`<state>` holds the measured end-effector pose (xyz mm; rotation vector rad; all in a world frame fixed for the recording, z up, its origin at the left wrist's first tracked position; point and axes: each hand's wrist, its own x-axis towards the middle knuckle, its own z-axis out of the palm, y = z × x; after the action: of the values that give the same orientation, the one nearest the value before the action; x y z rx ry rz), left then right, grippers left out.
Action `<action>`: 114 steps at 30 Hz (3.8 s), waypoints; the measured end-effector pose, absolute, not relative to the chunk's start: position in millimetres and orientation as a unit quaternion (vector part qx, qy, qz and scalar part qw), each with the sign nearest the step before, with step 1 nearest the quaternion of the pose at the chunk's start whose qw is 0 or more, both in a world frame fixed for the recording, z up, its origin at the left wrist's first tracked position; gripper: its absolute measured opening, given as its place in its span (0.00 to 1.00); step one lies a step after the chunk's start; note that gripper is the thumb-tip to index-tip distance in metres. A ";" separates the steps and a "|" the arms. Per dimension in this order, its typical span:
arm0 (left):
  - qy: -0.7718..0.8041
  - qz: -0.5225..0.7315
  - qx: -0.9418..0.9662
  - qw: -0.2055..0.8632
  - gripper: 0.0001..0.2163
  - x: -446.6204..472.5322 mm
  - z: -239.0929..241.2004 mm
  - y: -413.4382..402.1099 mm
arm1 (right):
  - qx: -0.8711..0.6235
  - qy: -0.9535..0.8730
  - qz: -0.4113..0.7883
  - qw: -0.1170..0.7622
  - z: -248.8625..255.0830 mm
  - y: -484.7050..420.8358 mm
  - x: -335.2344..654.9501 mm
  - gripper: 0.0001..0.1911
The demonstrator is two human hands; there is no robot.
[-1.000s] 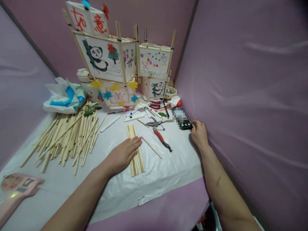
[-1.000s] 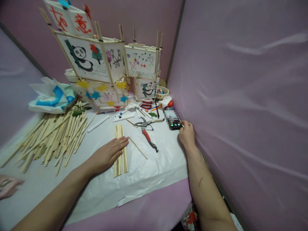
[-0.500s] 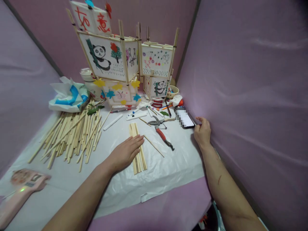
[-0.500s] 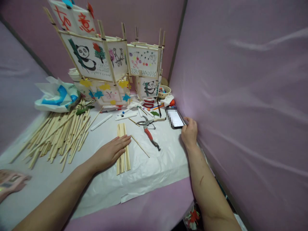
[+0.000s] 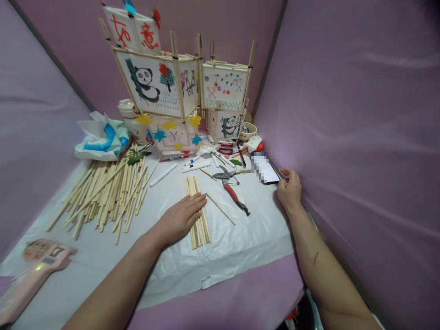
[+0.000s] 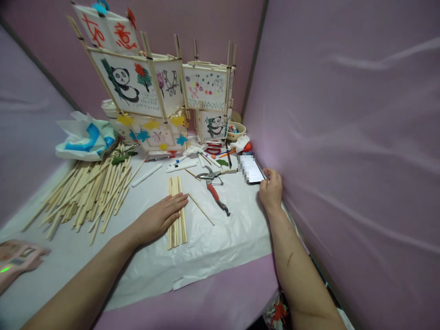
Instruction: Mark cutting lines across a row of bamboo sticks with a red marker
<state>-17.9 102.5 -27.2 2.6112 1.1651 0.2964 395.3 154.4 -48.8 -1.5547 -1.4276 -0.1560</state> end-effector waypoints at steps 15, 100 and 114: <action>0.407 0.102 0.896 0.145 0.22 -18.1 -24.0 101.4 | -0.677 -0.666 -0.015 0.313 -34.6 218.1 380.6 0.24; 0.399 0.118 0.899 0.135 0.22 -20.1 -33.4 105.4 | -0.675 -0.603 -0.048 0.421 -60.1 141.6 396.4 0.20; 0.409 0.116 0.893 0.147 0.22 -17.9 -30.2 103.8 | -0.663 -0.610 -0.051 0.431 -59.7 140.0 396.2 0.19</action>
<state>-17.9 103.8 -30.2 2.5702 1.1785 0.3338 396.2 140.0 -59.7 -1.6537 -1.5210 -0.1260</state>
